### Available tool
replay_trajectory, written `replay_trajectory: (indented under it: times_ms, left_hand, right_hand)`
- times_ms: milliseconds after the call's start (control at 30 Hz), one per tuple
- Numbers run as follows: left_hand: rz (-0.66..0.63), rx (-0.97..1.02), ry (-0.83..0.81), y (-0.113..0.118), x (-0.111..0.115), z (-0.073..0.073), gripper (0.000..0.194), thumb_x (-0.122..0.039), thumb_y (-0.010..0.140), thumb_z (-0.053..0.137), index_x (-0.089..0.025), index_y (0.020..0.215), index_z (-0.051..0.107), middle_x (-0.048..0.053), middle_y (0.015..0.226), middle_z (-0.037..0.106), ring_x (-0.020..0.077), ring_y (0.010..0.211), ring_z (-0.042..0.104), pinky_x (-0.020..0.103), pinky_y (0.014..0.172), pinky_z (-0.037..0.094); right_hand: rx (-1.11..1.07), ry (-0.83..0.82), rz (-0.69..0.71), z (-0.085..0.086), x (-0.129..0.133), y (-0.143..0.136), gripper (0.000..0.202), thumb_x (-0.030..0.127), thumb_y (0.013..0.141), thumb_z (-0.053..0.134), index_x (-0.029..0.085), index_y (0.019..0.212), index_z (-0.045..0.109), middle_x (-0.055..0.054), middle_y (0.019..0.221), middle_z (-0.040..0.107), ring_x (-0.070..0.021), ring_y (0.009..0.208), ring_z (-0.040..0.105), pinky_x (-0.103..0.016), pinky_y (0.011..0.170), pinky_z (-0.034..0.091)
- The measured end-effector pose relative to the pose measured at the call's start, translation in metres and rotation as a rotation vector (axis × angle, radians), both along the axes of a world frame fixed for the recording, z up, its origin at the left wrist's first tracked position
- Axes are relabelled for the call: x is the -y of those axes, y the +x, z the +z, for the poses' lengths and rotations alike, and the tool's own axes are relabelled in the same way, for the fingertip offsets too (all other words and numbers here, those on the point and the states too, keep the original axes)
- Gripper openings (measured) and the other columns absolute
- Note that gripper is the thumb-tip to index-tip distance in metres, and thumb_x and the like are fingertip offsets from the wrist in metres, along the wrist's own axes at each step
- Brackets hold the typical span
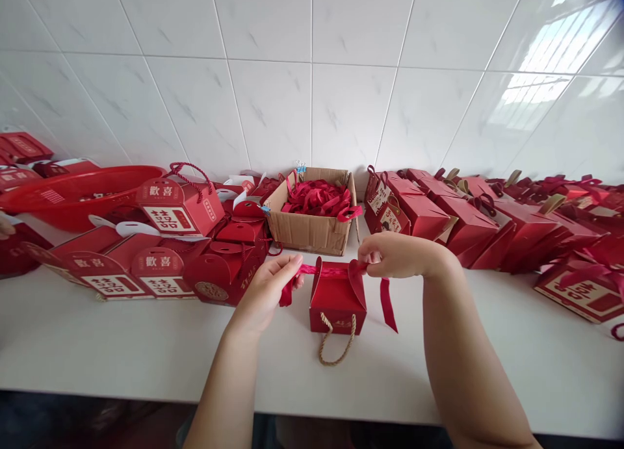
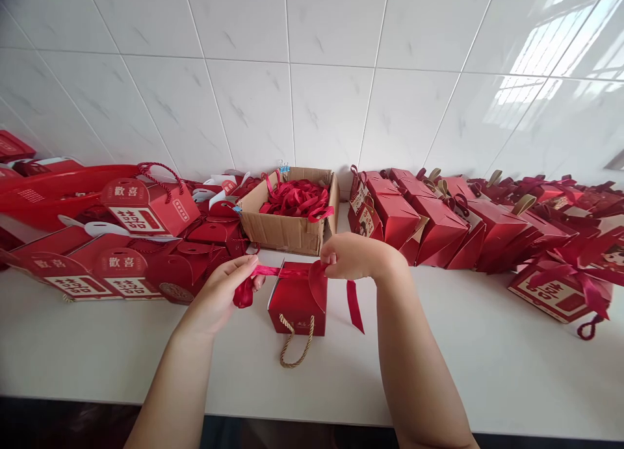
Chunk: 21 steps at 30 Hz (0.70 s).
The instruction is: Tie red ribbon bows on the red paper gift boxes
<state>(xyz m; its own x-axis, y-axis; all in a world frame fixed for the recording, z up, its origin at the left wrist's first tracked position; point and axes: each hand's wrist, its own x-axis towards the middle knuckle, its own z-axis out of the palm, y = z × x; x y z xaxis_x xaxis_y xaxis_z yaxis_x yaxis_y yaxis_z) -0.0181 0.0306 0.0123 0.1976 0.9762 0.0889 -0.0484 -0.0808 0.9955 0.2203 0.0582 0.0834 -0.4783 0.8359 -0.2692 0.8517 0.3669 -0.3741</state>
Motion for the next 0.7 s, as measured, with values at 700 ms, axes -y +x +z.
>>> replay_trajectory:
  times_ms: [700]
  left_hand:
    - [0.153,0.255,0.053,-0.008,0.013,0.019,0.016,-0.03,0.079,0.062,-0.017,0.088,0.066,-0.001,0.063,0.051,0.006,0.047,0.038,0.017,0.039,0.024]
  right_hand:
    - [-0.374,0.294,-0.163,0.026,0.038,0.024,0.018,0.039,0.084,0.053,0.022,0.09,0.058,0.001,0.065,0.055,-0.0128,0.058,0.051,-0.024,0.051,0.04]
